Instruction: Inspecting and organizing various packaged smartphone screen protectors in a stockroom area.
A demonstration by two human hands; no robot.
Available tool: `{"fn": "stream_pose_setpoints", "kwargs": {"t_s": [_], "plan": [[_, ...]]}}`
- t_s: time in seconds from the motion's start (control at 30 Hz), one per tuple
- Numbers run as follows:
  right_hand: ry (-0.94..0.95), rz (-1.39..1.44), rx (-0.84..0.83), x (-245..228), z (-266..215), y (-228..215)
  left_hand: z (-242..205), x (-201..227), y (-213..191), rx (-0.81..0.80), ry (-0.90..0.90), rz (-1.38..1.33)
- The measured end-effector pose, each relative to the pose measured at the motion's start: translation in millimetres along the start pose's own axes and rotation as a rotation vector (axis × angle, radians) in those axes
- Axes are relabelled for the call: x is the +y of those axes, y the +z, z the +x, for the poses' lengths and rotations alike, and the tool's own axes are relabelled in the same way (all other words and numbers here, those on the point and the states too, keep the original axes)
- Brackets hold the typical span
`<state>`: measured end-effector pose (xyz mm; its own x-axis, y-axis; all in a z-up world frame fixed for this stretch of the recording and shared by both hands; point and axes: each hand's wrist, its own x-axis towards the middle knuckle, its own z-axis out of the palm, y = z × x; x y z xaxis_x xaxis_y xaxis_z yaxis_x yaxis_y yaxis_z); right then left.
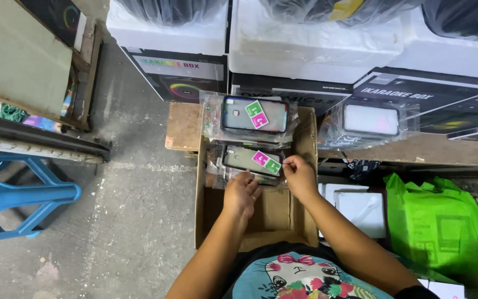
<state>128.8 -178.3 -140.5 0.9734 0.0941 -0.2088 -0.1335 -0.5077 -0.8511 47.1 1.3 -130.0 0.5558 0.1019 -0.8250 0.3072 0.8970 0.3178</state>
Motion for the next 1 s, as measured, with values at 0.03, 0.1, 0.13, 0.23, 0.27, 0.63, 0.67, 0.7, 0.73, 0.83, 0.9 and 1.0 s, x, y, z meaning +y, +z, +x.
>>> {"fn": "stream_pose_setpoints", "kwargs": {"t_s": [0.03, 0.1, 0.13, 0.23, 0.27, 0.63, 0.67, 0.7, 0.73, 0.83, 0.9, 1.0], "plan": [[-0.002, 0.001, 0.001, -3.8, -1.2, -0.2, 3.9, 0.9, 1.7, -0.002, 0.001, 0.001], [-0.007, -0.061, 0.036, -11.3, -4.8, -0.9, 11.0, 2.5, 5.0, -0.014, 0.013, 0.028], [-0.007, -0.06, 0.037, -11.3, -4.2, -1.3, 9.3, 6.3, 10.5, -0.014, 0.013, 0.03], [-0.01, -0.053, 0.045, -7.6, -4.3, 0.3, 3.9, 14.4, 22.0, 0.009, 0.028, 0.068], [-0.025, -0.033, 0.043, -4.7, -4.6, 1.5, 1.9, 15.3, 24.4, 0.048, 0.029, 0.088], [-0.259, -0.112, 0.165, -22.0, -4.7, -13.7, -1.3, 10.8, 7.3, 0.079, 0.061, 0.066], [-0.22, -0.084, 0.14, -35.6, -8.7, -19.2, -9.2, 12.2, 7.2, 0.059, 0.056, 0.041], [-0.182, -0.056, 0.112, -49.5, -12.7, -24.5, -17.5, 13.6, 6.7, 0.039, 0.052, 0.015], [-0.182, -0.056, 0.111, -57.0, -15.6, -27.6, -26.5, 15.6, 6.2, 0.04, 0.052, 0.014], [-0.2, 0.012, 0.111, -70.9, -16.9, -35.7, -50.1, 23.4, 3.9, -0.021, 0.077, 0.07], [-0.172, 0.099, -0.087, -66.2, -12.7, -42.3, -63.6, 27.1, 0.4, -0.069, 0.084, 0.132], [-0.181, 0.064, -0.325, -59.7, -6.9, -52.8, -78.5, 30.9, -2.4, -0.118, 0.039, 0.15]]}}
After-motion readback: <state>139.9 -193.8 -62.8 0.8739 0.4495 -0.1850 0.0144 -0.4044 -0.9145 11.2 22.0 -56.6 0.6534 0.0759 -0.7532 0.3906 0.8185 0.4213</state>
